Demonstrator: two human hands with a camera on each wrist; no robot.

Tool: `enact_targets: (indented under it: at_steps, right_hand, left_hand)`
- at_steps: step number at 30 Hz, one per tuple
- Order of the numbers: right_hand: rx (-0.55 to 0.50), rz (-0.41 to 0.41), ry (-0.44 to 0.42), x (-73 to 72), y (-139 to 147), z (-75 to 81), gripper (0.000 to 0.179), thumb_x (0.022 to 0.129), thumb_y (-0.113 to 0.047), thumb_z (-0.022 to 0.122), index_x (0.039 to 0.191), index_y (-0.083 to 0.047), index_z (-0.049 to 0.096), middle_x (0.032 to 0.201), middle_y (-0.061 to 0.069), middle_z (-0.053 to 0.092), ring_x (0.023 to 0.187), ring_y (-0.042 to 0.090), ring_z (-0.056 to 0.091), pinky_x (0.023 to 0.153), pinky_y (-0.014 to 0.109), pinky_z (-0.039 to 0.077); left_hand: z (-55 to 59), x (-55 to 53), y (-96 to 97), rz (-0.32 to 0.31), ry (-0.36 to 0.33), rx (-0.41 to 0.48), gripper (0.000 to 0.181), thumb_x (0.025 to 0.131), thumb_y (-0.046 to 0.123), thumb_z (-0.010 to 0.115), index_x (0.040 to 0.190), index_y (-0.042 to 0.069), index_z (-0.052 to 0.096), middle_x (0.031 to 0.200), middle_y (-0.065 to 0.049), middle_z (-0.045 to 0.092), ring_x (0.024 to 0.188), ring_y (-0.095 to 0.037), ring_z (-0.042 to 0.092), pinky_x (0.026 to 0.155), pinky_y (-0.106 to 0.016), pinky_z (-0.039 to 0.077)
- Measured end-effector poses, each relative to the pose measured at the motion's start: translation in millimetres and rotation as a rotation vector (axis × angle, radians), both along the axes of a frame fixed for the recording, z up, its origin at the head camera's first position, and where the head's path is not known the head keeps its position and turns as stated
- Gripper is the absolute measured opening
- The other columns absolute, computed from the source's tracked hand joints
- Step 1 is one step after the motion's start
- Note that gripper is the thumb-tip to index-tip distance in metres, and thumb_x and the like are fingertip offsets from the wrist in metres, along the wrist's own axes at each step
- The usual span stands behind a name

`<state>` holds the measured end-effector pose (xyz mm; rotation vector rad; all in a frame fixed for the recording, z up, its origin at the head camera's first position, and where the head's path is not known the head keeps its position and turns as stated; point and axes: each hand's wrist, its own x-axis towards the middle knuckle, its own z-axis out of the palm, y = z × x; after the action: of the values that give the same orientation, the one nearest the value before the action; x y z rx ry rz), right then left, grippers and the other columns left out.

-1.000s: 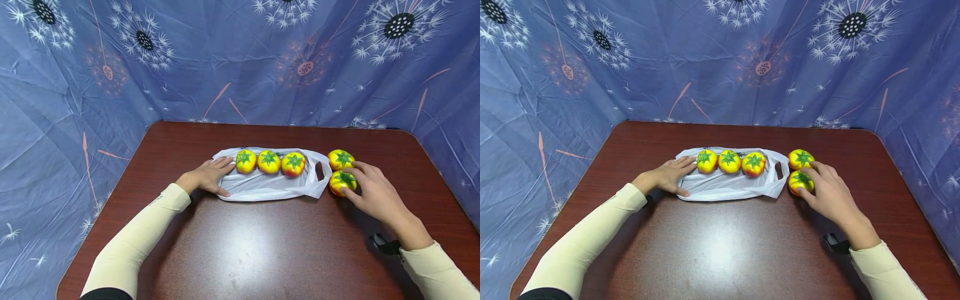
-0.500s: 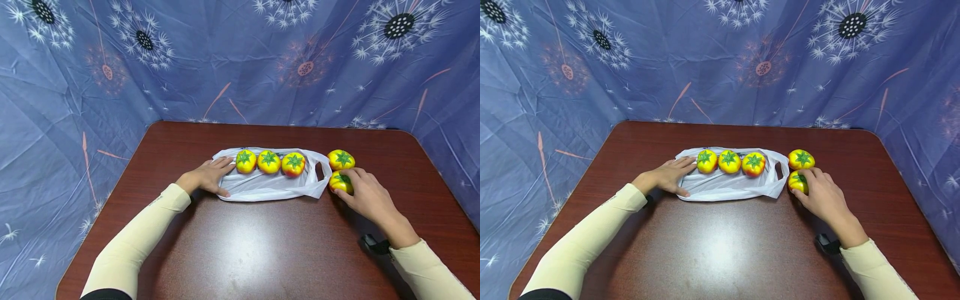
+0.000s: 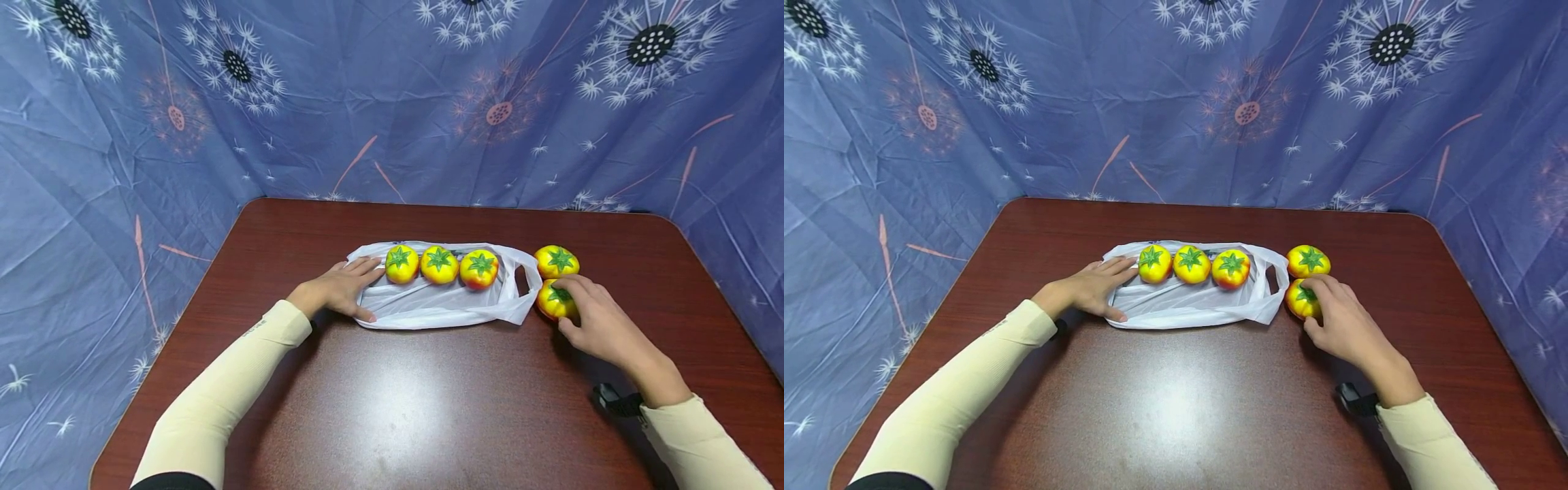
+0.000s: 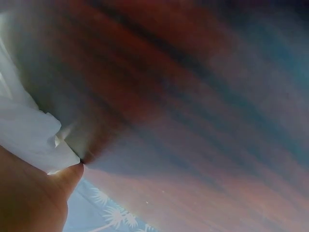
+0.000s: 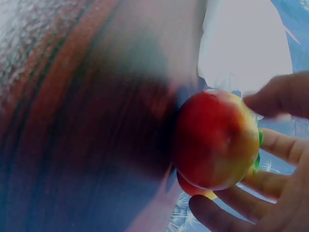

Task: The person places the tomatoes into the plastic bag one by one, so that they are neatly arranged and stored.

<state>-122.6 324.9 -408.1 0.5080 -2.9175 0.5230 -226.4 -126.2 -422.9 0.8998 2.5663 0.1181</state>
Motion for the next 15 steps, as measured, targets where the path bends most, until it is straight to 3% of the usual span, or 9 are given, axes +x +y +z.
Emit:
enact_targets:
  at_steps: [9,15]
  right_hand:
    - [0.009,-0.058,-0.007,-2.2,-1.5,1.2,0.054,0.075,-0.006,0.08,0.122,0.0,0.054,0.125,0.026,0.057,0.101,0.044,0.056,0.083,0.062,0.047]
    - [0.007,-0.036,-0.002,-1.1,-0.9,-0.1,0.054,0.075,-0.004,0.077,0.123,0.001,0.053,0.127,0.027,0.055,0.104,0.044,0.056,0.084,0.063,0.048]
  left_hand:
    - [-1.8,-1.0,-0.6,0.004,0.003,-0.003,0.106,0.079,0.065,0.07,0.16,0.021,0.018,0.17,-0.004,0.005,0.158,-0.028,0.006,0.124,-0.059,0.011]
    - [-2.7,-1.9,-0.2,0.007,-0.007,-0.007,0.106,0.079,0.065,0.07,0.16,0.021,0.018,0.17,-0.003,0.004,0.158,-0.027,0.004,0.125,-0.058,0.01]
